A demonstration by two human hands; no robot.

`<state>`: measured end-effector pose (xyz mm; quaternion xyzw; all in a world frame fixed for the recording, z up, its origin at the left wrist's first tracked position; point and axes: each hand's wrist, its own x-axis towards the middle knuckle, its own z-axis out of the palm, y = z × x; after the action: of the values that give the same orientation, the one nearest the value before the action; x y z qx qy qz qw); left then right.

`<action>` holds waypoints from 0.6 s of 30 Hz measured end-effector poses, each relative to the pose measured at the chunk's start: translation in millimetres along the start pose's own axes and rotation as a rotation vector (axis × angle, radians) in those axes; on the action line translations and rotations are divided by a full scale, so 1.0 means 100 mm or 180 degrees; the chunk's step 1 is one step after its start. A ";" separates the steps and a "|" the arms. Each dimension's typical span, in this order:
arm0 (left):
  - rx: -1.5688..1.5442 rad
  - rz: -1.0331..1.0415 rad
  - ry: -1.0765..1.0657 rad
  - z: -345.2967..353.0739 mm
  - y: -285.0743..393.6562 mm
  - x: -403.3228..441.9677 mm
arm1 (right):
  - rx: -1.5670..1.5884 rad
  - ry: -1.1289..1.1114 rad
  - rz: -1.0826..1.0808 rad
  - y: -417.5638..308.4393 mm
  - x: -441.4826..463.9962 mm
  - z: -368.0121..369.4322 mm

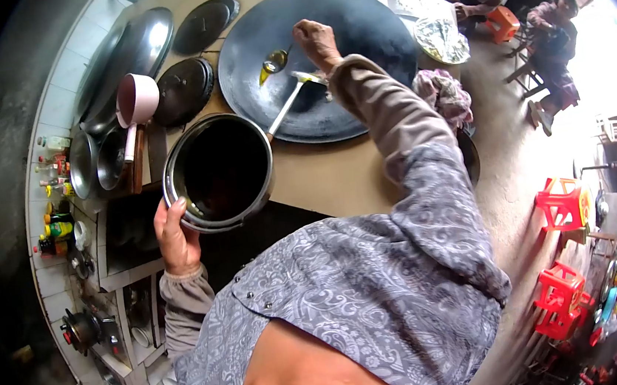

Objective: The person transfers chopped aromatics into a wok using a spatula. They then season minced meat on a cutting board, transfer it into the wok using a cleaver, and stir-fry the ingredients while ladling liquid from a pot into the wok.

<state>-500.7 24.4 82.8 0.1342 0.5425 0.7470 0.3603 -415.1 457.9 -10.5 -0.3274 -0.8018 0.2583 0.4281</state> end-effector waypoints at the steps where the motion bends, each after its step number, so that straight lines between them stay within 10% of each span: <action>1: 0.0016 0.0032 0.0112 0.04 0.03 -0.03 | -0.0206 0.0210 -0.0132 0.15 0.10 0.15; 7: 0.0005 0.0054 0.0366 -0.12 0.02 -0.08 | -0.1565 0.1099 -0.0947 0.69 0.62 0.10; 18: -0.0108 -0.0168 -0.0340 0.04 -0.16 0.11 | -0.2058 -0.1754 -0.2625 0.30 -0.55 -1.85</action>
<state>-500.3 37.3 67.1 0.1534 0.5131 0.7381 0.4105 -224.2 461.4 32.5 -0.0234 -0.9825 -0.1112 0.1476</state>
